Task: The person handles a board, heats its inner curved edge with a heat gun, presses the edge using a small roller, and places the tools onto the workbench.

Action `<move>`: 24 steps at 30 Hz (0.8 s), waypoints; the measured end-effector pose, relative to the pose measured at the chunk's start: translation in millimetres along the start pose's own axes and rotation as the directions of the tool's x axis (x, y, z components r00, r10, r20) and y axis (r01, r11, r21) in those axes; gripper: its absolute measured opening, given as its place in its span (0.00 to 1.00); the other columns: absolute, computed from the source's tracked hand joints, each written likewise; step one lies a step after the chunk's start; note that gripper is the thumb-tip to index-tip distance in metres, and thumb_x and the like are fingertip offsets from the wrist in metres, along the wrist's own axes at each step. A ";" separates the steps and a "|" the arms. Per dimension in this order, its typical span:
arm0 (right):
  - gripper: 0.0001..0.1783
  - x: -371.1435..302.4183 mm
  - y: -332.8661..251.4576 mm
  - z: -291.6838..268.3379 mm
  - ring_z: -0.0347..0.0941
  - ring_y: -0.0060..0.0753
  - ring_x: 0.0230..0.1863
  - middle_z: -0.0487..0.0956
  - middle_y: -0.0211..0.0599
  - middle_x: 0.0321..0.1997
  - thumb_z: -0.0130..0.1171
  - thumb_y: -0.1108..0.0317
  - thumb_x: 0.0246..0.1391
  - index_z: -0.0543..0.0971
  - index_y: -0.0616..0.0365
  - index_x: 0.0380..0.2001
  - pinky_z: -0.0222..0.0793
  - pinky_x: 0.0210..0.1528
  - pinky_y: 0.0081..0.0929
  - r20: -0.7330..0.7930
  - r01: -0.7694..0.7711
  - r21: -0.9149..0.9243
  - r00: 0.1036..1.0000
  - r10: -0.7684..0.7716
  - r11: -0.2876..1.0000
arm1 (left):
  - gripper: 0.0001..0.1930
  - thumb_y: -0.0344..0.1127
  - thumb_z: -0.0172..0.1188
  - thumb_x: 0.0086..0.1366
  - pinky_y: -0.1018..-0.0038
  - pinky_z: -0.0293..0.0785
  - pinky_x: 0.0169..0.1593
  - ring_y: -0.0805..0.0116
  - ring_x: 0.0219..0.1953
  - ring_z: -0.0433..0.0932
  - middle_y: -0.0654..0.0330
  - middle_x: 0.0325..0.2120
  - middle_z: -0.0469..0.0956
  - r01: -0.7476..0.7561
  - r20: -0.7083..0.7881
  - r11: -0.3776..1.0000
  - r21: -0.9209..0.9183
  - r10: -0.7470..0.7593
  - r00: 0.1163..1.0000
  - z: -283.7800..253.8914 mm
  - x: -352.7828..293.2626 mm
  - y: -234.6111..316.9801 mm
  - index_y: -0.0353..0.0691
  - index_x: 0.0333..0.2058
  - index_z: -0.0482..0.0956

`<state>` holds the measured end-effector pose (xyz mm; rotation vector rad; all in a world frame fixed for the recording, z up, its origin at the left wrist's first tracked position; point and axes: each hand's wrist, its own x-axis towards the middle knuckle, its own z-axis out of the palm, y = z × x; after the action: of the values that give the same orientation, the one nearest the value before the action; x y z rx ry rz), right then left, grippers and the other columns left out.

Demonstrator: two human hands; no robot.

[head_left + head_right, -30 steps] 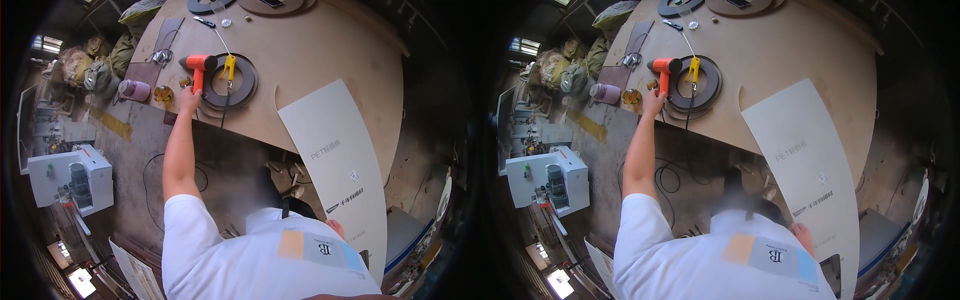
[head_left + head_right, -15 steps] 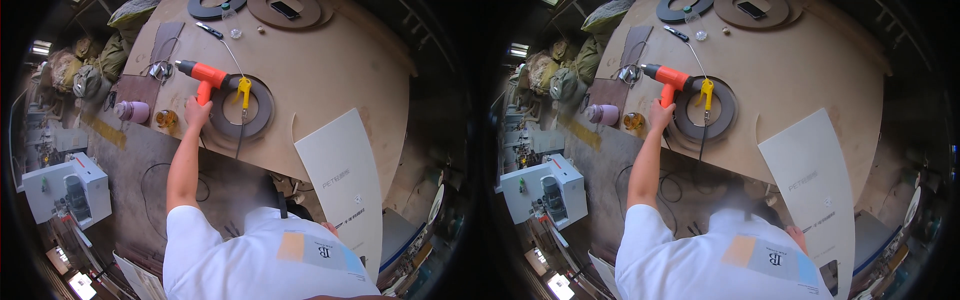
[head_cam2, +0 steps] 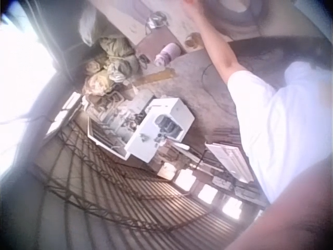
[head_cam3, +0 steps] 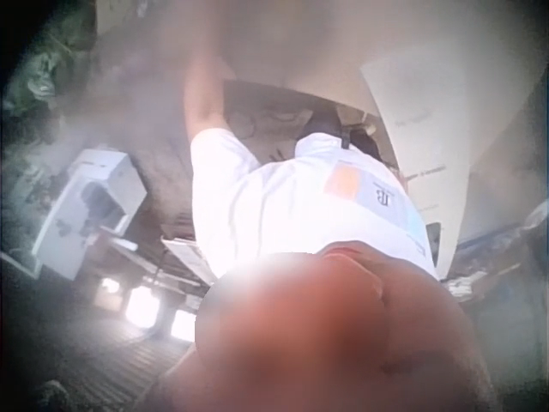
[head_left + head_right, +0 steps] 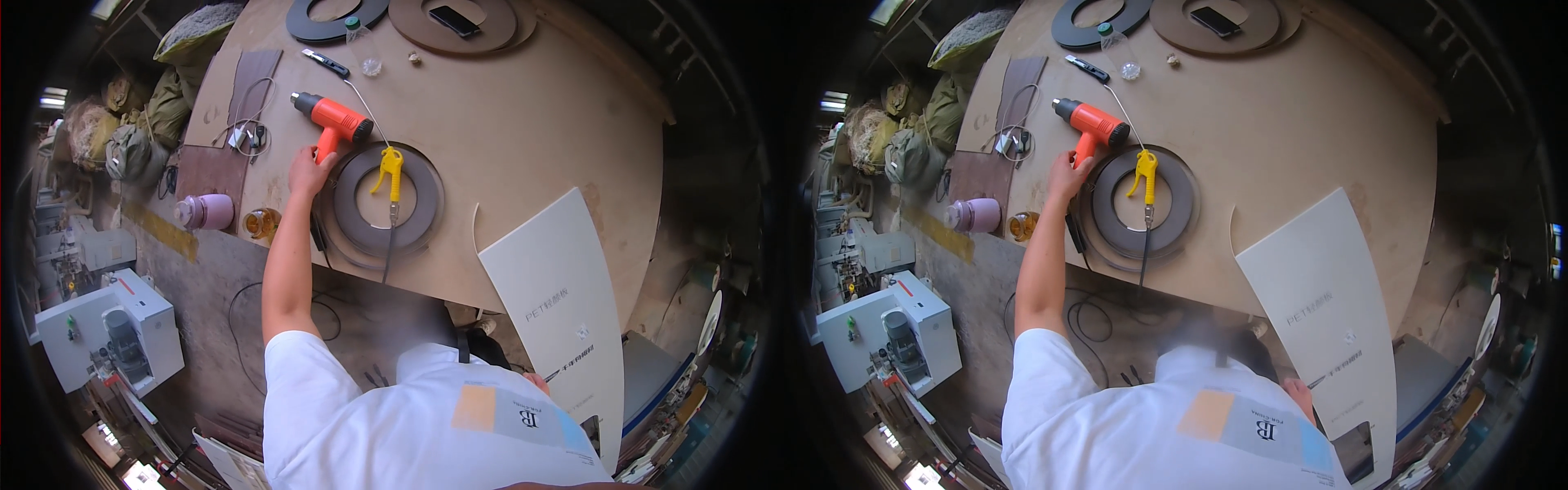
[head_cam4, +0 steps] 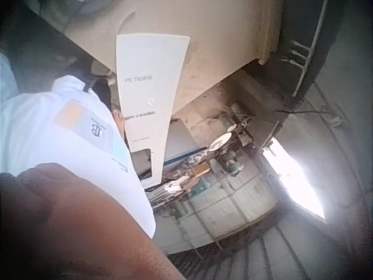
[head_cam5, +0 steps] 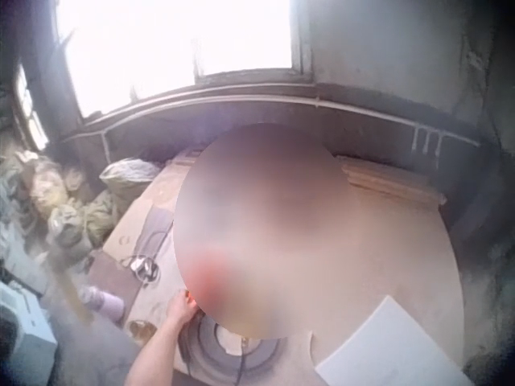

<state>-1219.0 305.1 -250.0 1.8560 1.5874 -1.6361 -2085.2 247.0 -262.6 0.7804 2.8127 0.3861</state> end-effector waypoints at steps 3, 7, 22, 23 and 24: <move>0.23 4.8 36.0 -0.8 0.80 0.36 0.40 0.85 0.47 0.39 0.57 0.55 0.65 0.82 0.69 0.44 0.74 0.44 0.34 0.020 0.029 0.090 0.999 -0.031 0.996 | 0.27 0.56 0.64 0.64 0.57 0.76 0.55 0.50 0.55 0.78 0.51 0.51 0.78 0.152 -0.048 0.965 -0.211 -0.166 0.985 -10.7 22.7 0.1 0.43 0.54 0.79; 0.21 1.8 46.3 3.1 0.80 0.39 0.40 0.84 0.47 0.38 0.57 0.56 0.65 0.82 0.67 0.43 0.74 0.43 0.35 0.053 -0.046 0.170 0.998 0.037 0.984 | 0.23 0.50 0.61 0.65 0.57 0.75 0.56 0.51 0.58 0.76 0.54 0.57 0.77 0.208 -0.211 0.978 -0.030 -0.210 0.955 -31.0 75.8 -20.2 0.46 0.55 0.78; 0.22 -35.7 27.4 4.3 0.82 0.33 0.38 0.86 0.44 0.36 0.56 0.54 0.67 0.83 0.66 0.44 0.76 0.43 0.32 -0.090 -0.140 0.093 0.985 0.149 0.986 | 0.24 0.56 0.47 0.74 0.51 0.69 0.65 0.54 0.67 0.71 0.57 0.63 0.75 0.418 -0.118 0.781 0.465 -0.413 0.903 -56.5 182.3 -187.3 0.54 0.61 0.76; 0.22 -33.7 17.7 2.0 0.82 0.33 0.37 0.86 0.44 0.37 0.55 0.55 0.67 0.82 0.67 0.44 0.77 0.42 0.31 -0.071 -0.218 0.085 0.972 0.224 0.972 | 0.23 0.55 0.48 0.74 0.49 0.73 0.61 0.52 0.63 0.75 0.55 0.58 0.80 0.392 -0.117 0.796 0.461 -0.383 0.916 -58.5 177.3 -192.9 0.52 0.58 0.79; 0.22 -34.1 5.9 2.8 0.82 0.32 0.37 0.86 0.45 0.37 0.55 0.55 0.67 0.82 0.67 0.44 0.77 0.42 0.31 -0.107 -0.321 0.093 0.938 0.331 0.942 | 0.23 0.55 0.48 0.74 0.49 0.73 0.61 0.52 0.63 0.75 0.55 0.58 0.80 0.388 -0.098 0.808 0.444 -0.387 0.917 -60.4 172.7 -197.3 0.52 0.58 0.79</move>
<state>-1209.5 281.5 -226.3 2.1563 1.1874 -1.4773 -2339.8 163.0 -285.0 0.2427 2.9962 -0.3578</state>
